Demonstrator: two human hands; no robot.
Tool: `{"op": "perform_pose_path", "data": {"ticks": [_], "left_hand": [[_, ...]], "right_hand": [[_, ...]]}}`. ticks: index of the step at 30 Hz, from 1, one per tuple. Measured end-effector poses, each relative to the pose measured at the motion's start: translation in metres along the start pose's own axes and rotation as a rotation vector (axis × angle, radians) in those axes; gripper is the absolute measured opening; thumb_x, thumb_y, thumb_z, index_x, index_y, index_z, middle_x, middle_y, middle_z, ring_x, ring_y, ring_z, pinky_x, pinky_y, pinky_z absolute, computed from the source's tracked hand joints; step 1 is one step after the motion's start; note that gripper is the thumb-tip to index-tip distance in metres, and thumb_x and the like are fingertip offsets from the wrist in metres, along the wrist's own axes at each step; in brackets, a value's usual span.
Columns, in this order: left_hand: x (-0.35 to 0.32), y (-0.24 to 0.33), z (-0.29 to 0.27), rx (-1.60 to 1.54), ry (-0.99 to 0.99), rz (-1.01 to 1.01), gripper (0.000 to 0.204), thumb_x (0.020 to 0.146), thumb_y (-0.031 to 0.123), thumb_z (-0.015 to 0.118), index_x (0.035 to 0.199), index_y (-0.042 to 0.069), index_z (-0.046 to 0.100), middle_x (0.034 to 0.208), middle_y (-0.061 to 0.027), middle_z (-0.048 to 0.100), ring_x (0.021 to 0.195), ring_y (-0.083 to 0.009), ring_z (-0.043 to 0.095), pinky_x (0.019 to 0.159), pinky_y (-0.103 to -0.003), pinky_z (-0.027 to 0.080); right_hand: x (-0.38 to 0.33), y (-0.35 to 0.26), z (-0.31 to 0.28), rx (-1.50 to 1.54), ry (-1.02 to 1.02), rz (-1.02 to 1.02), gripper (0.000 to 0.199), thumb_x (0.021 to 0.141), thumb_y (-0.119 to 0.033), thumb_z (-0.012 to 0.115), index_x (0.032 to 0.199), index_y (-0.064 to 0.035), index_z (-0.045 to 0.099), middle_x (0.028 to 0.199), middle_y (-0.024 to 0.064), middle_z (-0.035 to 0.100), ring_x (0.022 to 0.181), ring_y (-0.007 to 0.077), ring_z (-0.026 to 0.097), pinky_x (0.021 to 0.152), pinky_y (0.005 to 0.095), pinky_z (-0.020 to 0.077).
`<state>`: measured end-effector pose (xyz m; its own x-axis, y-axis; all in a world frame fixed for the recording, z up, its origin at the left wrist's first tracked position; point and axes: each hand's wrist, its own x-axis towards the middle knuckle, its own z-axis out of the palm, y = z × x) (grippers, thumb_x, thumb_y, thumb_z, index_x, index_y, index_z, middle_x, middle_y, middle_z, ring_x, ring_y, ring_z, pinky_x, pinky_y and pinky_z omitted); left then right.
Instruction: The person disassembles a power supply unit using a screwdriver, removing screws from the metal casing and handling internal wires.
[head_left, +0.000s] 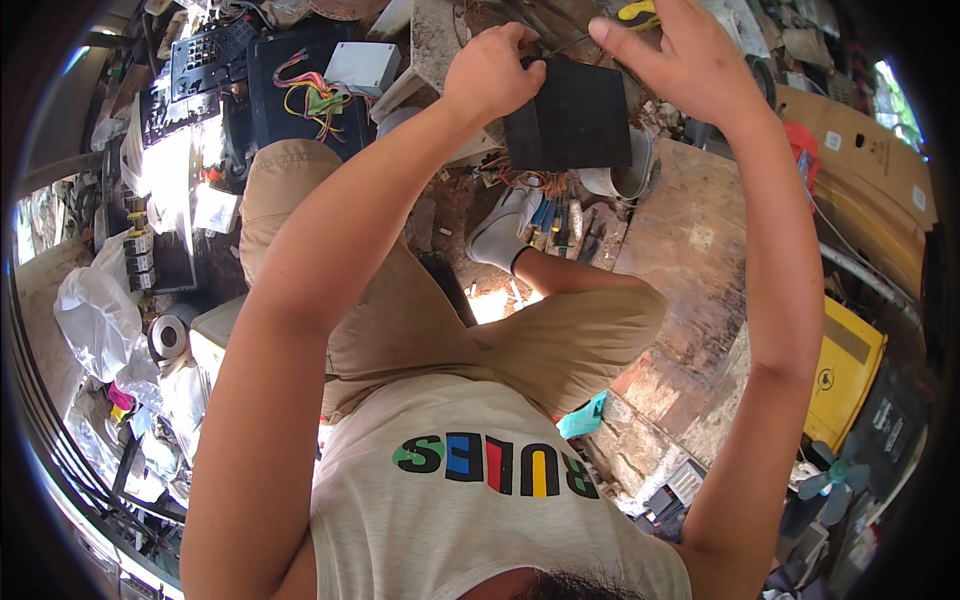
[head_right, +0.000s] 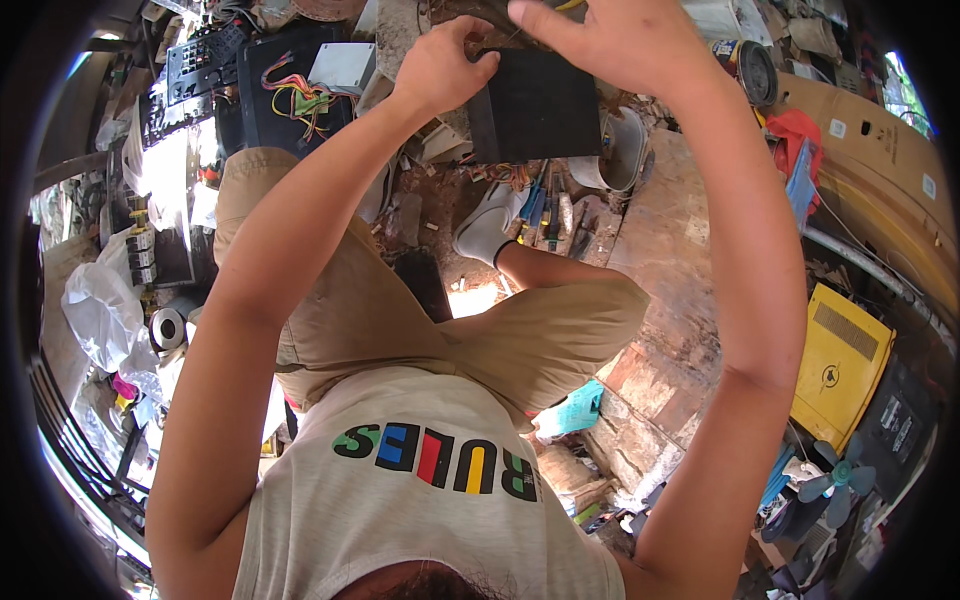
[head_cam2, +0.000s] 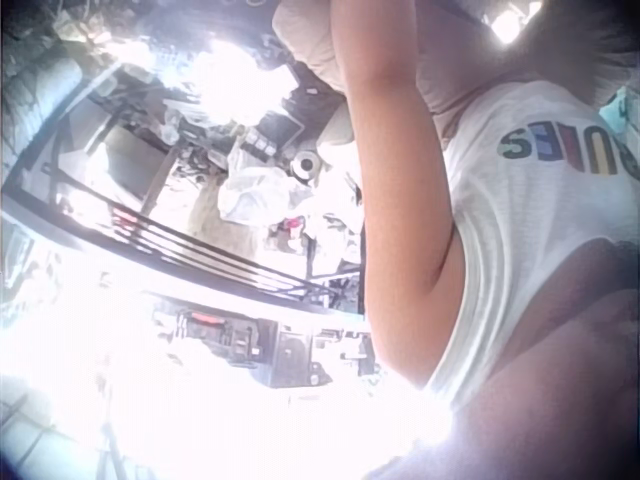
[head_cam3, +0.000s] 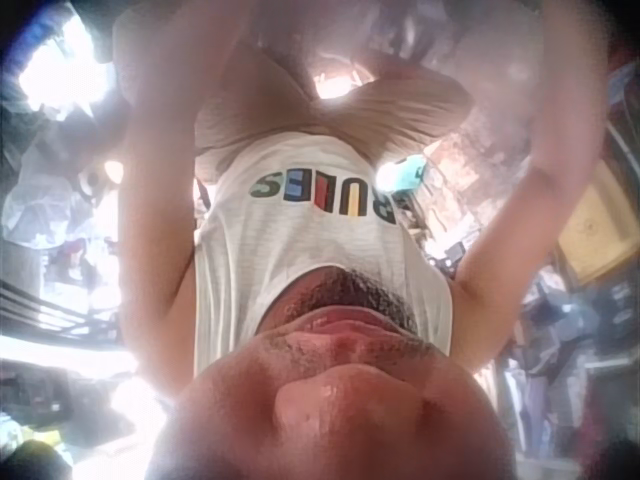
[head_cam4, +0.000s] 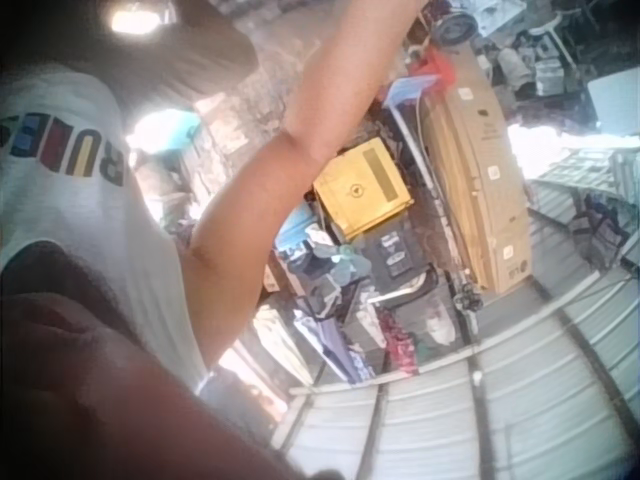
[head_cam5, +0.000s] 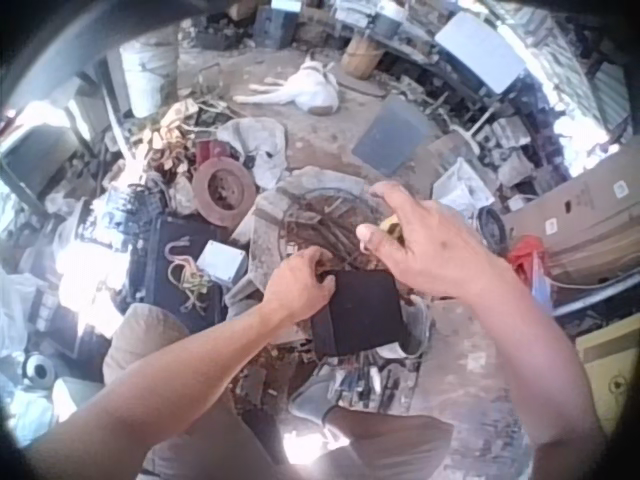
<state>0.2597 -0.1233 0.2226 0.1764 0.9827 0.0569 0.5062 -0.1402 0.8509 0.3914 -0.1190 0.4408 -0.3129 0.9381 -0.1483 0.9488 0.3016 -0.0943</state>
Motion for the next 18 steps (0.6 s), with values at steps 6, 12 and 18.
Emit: {"op": "perform_pose_path", "data": {"ticks": [6, 12, 18], "left_hand": [[-0.001, 0.002, 0.003, 0.048, -0.048, 0.000, 0.040, 0.081, 0.030, 0.071, 0.118, 0.014, 0.071, 0.110, -0.0110, 0.073, 0.102, -0.0288, 0.070, 0.092, -0.041, 0.055], [-0.001, 0.005, 0.003, 0.080, -0.047, 0.006, 0.036, 0.083, 0.031, 0.070, 0.115, 0.017, 0.072, 0.108, -0.0100, 0.073, 0.099, -0.0293, 0.070, 0.090, -0.041, 0.055], [0.006, 0.009, -0.004, 0.202, -0.061, 0.082, 0.024, 0.089, 0.032, 0.068, 0.108, 0.019, 0.074, 0.103, -0.0077, 0.074, 0.096, -0.0319, 0.070, 0.084, -0.044, 0.056]], "right_hand": [[-0.009, -0.004, 0.002, 0.043, 0.121, -0.255, 0.044, 0.091, -0.018, 0.063, 0.131, -0.0033, 0.053, 0.121, 0.0278, 0.062, 0.111, 0.0423, 0.063, 0.094, 0.0451, 0.0513], [0.000, 0.015, 0.020, -0.002, 0.266, -0.316, 0.043, 0.085, -0.011, 0.062, 0.127, -0.0031, 0.056, 0.108, 0.0226, 0.063, 0.103, 0.0399, 0.064, 0.091, 0.0438, 0.0525], [-0.029, 0.009, 0.000, 0.106, 0.261, -0.094, 0.029, 0.091, -0.021, 0.067, 0.111, -0.0015, 0.059, 0.106, 0.0217, 0.065, 0.098, 0.0380, 0.066, 0.082, 0.0473, 0.0538]]}}
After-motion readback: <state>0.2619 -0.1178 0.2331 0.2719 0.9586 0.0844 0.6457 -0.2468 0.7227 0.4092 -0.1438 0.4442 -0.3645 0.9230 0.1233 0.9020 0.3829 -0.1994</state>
